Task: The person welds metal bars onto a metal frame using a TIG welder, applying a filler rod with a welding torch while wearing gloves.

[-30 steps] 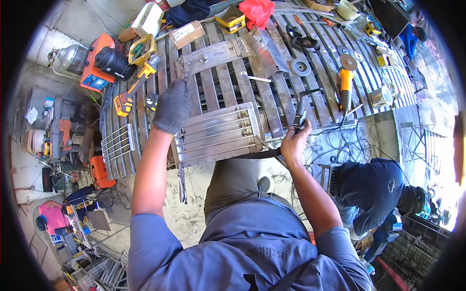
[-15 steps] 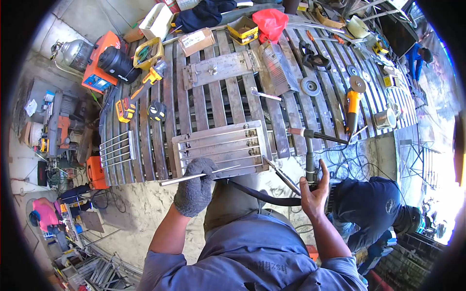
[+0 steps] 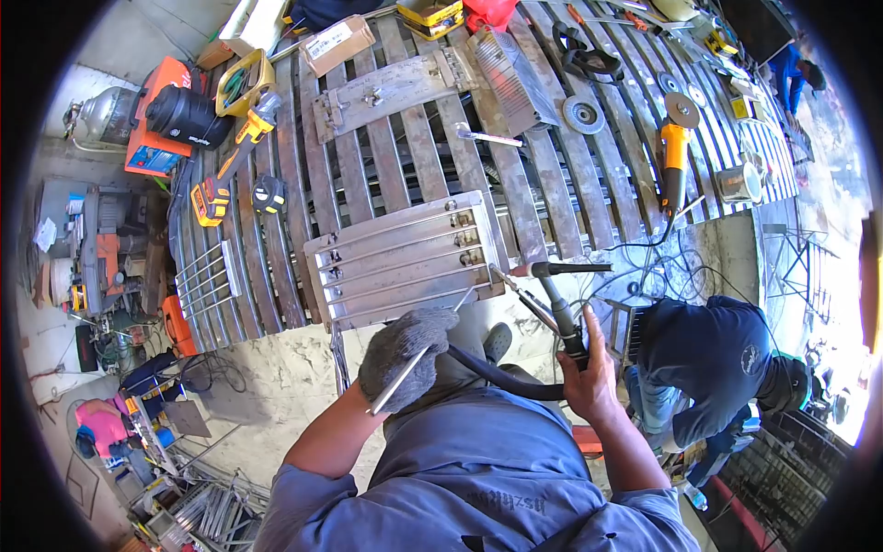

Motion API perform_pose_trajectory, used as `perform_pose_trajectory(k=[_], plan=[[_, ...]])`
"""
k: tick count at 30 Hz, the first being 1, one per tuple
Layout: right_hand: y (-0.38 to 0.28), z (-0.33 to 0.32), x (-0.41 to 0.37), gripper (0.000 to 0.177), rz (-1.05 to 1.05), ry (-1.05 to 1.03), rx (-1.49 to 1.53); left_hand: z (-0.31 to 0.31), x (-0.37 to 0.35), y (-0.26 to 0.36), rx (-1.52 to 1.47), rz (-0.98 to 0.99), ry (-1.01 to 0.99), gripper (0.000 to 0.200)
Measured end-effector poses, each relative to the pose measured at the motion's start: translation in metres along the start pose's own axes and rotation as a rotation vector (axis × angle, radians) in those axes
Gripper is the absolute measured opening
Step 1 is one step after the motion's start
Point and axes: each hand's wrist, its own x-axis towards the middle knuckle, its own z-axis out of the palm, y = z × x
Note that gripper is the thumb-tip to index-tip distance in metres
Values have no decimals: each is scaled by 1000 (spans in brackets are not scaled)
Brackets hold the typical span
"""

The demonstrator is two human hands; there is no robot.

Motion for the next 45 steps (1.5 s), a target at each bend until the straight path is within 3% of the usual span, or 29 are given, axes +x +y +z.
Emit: perform_pose_trajectory(k=[6, 7, 9, 24, 27, 33, 36, 39, 42, 45], plan=[[1, 23, 8, 72, -79, -2, -36, 20, 8, -25, 33, 16, -60, 42], [6, 29, 9, 71, -45, -21, -18, 22, 11, -25, 39, 17, -42, 35], [2, 33, 12, 70, -58, 9, -21, 24, 20, -20, 52, 16, -9, 21], [-1, 37, 24, 75, -120, 16, -47, 27, 25, -28, 82, 19, -76, 23], [-7, 32, 24, 71, -24, -49, -13, 28, 26, -28, 86, 28, -74, 24], [-6, 34, 25, 69, -81, -19, -25, 30, 24, -30, 61, 62, -111, 30], [-5, 34, 26, 69, -73, -32, -28, 33, 17, -39, 59, 100, -145, 51], [-11, 32, 26, 70, -21, -77, -19, 35, 16, -43, 94, 122, -136, 53], [-14, 32, 28, 71, -29, -92, -43, 36, 23, -41, 62, 136, -47, 30], [-24, 34, 28, 72, -20, -103, -112, 29, 25, -37, 53, 84, -74, 27]])
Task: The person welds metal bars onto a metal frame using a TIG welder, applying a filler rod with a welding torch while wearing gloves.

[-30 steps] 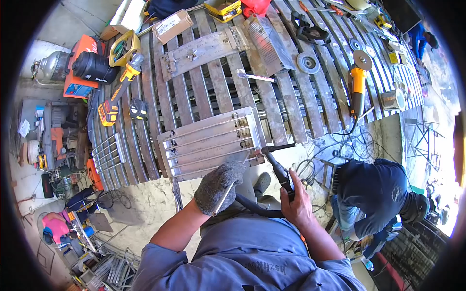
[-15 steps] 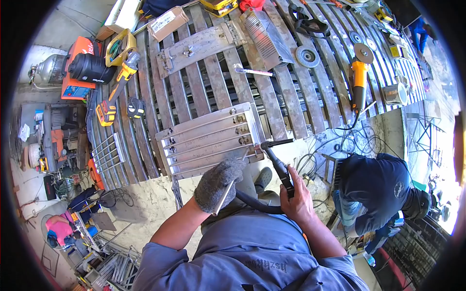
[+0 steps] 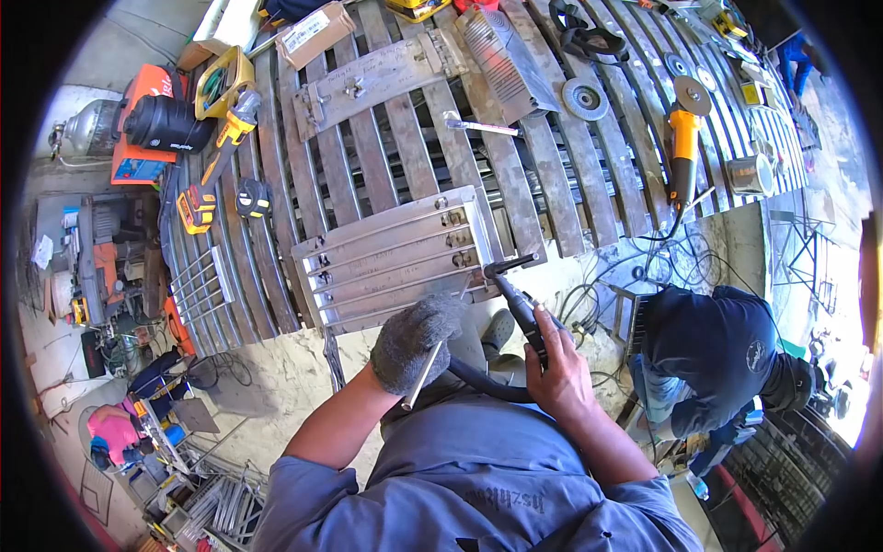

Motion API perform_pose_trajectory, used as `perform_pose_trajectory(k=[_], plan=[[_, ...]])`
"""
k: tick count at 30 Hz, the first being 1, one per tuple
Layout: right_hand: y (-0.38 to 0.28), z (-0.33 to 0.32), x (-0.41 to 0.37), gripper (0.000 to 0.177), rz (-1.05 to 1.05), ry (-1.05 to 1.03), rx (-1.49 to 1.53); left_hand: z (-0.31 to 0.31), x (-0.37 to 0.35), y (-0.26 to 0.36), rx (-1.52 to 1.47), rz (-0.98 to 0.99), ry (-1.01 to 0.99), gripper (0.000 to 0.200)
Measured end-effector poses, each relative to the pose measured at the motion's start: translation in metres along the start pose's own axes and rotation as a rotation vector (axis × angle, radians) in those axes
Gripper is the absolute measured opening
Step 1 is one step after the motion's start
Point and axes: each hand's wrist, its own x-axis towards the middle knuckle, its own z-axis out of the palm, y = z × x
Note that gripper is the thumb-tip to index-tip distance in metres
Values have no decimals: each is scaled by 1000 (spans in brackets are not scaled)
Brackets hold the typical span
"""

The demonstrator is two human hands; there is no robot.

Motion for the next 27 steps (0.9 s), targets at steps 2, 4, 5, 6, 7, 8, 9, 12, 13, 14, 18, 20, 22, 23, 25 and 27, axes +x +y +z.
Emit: perform_pose_trajectory(k=[2, 4, 5, 6, 7, 8, 9, 12, 13, 14, 18, 20, 22, 23, 25, 27], plan=[[-4, 1, 2, 72, -7, 1, -3, 0, -3, -1, 3, -3, 14, 26], [-5, 1, 3, 73, -11, -9, -13, 2, -6, -3, -14, -24, 18, 26], [-5, 1, 3, 73, -9, -19, -22, 3, -9, -4, -33, -44, 14, 26], [-5, 1, 3, 73, -8, -30, -30, 4, -11, -4, -52, -63, 10, 27], [-6, 1, 3, 74, -3, -41, -44, 3, -11, -5, -56, -55, 9, 27], [-9, 1, 3, 74, 2, -53, -58, 2, -9, -5, -61, -47, 8, 27], [-10, 1, 3, 74, 9, -64, -72, 1, -8, -5, -67, -40, 6, 27], [-5, 8, 4, 73, -103, 19, -125, 2, -8, -5, -62, -16, 27, 26], [-5, 8, 4, 73, -109, 26, -125, 3, -9, -6, -84, -23, 25, 26], [-6, 9, 5, 73, -116, 34, -125, 5, -11, -8, -104, -30, 24, 26], [-7, 11, 6, 73, -133, 46, -142, 0, -6, -4, -83, -35, 4, 27], [-8, 10, 7, 73, -123, 32, -132, 0, -4, -4, -59, 0, 20, 28], [-12, 7, 7, 72, -79, -5, -124, 0, -4, -4, -38, 11, 24, 29], [-15, 5, 7, 72, -41, -35, -122, 0, -5, -4, -28, 4, 20, 29], [-19, 2, 7, 72, 7, -75, -117, 0, -6, -4, -24, 5, 24, 30], [-22, 0, 9, 72, 28, -94, -112, 3, -8, -8, -39, 22, 41, 32]])
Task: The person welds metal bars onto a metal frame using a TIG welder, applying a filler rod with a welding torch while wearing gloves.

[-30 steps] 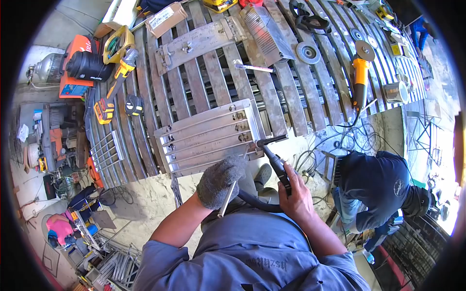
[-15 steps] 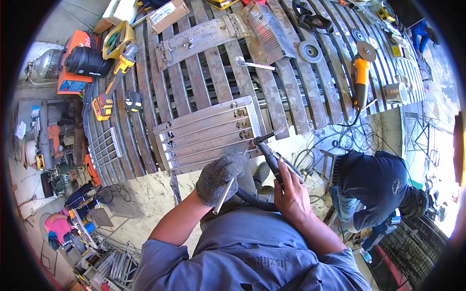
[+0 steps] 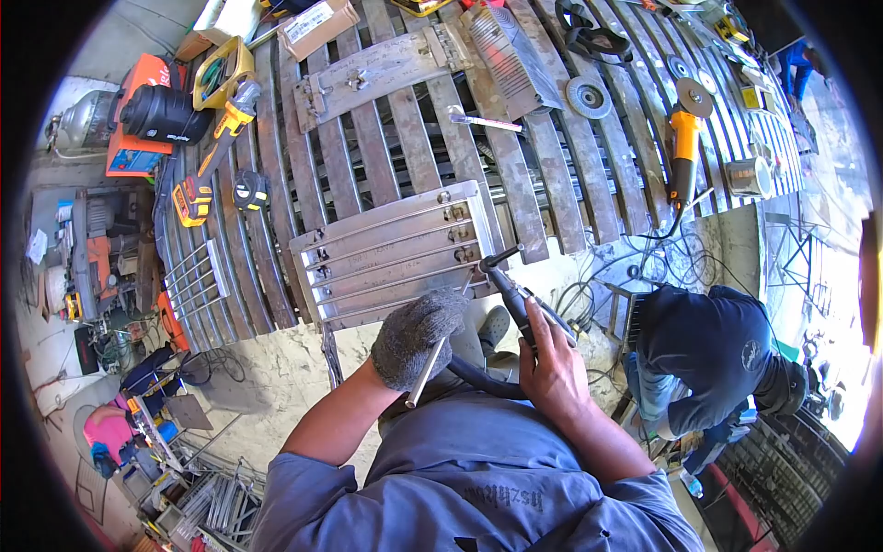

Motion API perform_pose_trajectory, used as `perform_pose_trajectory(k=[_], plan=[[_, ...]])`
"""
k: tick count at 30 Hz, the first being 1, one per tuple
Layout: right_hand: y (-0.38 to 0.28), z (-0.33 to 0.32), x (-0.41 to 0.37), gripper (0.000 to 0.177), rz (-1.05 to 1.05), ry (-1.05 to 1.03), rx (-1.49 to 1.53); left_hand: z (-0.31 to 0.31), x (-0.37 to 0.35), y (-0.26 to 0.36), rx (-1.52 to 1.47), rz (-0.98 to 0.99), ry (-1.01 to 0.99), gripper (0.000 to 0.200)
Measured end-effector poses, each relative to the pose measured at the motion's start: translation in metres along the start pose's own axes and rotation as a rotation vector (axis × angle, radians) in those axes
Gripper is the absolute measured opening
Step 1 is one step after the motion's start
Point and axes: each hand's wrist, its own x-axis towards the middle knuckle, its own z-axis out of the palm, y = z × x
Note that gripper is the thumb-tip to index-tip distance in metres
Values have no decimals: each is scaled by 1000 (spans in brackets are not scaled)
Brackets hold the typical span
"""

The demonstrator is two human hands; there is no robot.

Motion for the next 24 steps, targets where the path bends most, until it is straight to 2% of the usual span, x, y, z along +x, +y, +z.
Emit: perform_pose_trajectory(k=[3, 6, 12, 18, 24], plan=[[1, 1, 0, 72, 0, 2, -4, 0, -3, -3, -13, 15, 10, 33], [9, 9, 0, 71, -115, 125, -27, 1, -2, -1, 3, -1, 12, 33], [12, 11, 0, 71, -138, 125, -28, -3, -6, -1, 60, -63, -70, 42], [12, 10, -1, 70, -136, 118, -39, 0, -6, -4, 53, -29, -27, 44], [14, 8, -2, 74, -67, 62, -11, -6, 2, 5, 55, -57, -74, 27]])
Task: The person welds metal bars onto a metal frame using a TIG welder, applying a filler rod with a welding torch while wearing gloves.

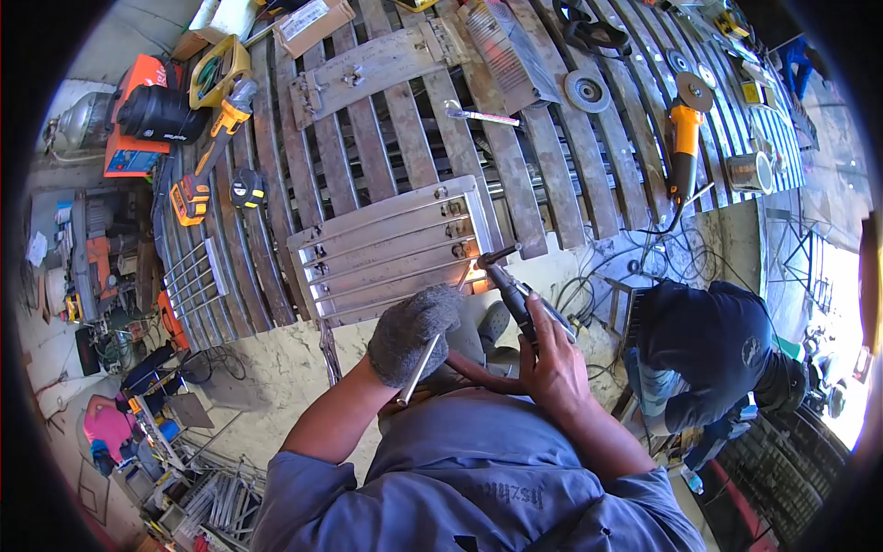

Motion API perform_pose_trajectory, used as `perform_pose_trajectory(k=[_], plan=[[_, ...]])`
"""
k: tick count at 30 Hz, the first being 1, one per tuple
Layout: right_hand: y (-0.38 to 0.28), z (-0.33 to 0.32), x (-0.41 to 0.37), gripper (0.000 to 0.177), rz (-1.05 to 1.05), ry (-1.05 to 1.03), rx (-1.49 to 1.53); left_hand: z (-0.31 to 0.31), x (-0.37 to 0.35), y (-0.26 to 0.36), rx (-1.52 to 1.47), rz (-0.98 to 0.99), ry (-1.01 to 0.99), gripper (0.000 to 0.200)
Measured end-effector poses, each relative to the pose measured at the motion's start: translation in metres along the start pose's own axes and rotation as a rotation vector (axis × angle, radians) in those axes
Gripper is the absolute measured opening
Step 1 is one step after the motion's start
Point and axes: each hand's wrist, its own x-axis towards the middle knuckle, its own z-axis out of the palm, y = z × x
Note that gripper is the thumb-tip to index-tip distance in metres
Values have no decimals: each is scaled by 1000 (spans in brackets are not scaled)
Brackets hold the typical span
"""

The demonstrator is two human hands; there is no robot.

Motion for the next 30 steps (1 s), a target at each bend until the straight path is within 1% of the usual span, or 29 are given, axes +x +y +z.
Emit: perform_pose_trajectory(k=[1, 3, 4, 6, 9, 12, 14, 17, 21, 24, 27, 29, 30], plan=[[0, -1, -3, 77, 11, 18, 23, 2, 1, 1, 17, 1, 37, 23], [2, -2, -11, 82, 35, 48, 70, 2, 0, -1, 17, 5, 30, 23], [8, 1, -12, 87, -47, 119, 57, 3, -2, 0, 19, -1, 44, 23], [7, -5, -15, 87, -11, 98, 69, 5, -4, -1, 25, -5, 74, 23], [9, -5, -15, 87, -10, 120, 72, 2, -7, 0, 78, -32, 7, 22], [10, -4, -14, 87, -12, 134, 78, 1, -10, -6, 15, 26, 16, 37], [11, -4, -14, 86, 0, 129, 87, 0, -7, -5, 20, 26, 21, 36], [13, -2, -12, 84, -81, 221, 34, 1, -5, -5, 2, 48, 49, 33], [13, -6, -12, 83, -86, 219, 36, 2, -3, -1, 73, 61, 57, 30], [6, -17, -9, 83, -96, 215, 7, 7, -6, 2, 67, 43, 94, 27], [0, -30, -7, 82, -112, 208, -30, 12, -17, -3, 49, 61, 83, 34], [-4, -37, -4, 82, -144, 206, -66, 19, -21, 2, 59, 118, 117, 39], [-7, -40, -4, 82, -127, 189, -32, 20, -22, 4, 65, 146, 132, 41]])
